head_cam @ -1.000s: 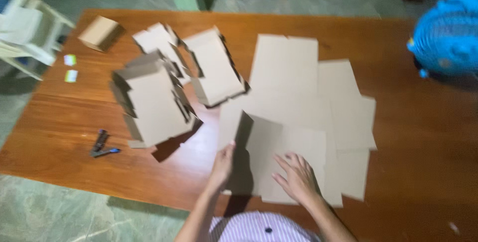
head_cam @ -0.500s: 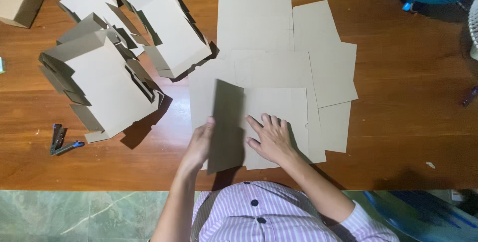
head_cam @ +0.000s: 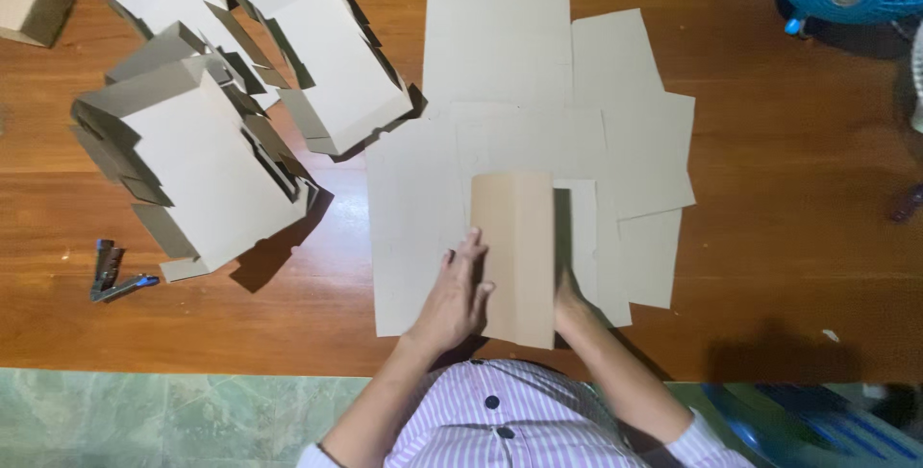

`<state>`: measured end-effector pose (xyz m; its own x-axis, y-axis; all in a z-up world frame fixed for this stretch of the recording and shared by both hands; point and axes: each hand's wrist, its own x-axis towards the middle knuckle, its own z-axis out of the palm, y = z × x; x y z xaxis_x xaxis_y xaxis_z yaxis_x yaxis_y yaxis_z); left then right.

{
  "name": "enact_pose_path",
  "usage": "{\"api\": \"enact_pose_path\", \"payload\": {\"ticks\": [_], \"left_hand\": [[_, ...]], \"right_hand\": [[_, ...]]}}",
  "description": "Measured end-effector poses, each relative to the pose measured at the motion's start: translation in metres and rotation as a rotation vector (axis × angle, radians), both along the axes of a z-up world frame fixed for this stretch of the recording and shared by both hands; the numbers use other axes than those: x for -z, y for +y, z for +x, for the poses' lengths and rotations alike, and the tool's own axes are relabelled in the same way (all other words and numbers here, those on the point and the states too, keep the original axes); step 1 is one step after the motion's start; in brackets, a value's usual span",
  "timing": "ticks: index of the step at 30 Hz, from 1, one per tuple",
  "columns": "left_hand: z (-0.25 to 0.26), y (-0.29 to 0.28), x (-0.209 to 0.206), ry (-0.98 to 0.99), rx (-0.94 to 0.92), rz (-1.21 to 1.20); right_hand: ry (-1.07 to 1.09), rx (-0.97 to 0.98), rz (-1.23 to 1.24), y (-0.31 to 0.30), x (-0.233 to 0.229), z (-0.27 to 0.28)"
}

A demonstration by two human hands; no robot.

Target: The person folds flat cardboard pieces along pre-scored lines to form small rectangular boxes. They repeatedly fold flaps, tuck tabs, and stack completed boxes on the table.

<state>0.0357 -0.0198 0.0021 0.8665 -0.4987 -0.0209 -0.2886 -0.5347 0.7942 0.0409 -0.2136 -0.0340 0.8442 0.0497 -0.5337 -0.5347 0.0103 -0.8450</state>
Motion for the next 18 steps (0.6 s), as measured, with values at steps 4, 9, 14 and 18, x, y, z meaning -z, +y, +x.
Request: {"api": "enact_pose_path", "payload": {"ticks": [4,9,14,18], "left_hand": [[-0.007,-0.009,0.02,-0.094,0.044,0.175],[-0.011,-0.019,0.034,-0.128,0.028,0.324],[-0.012,-0.022,0.038,-0.151,0.027,0.356],[-0.01,-0.022,0.039,-0.155,0.032,0.368]], "right_hand": [[-0.216,-0.197,-0.412,-0.026,0.009,-0.01],[-0.369,0.09,-0.816,-0.065,-0.002,-0.015],[-0.527,0.09,-1.055,-0.056,-0.026,0.009],[-0.598,-0.136,-0.972,-0.005,-0.032,0.047]]}}
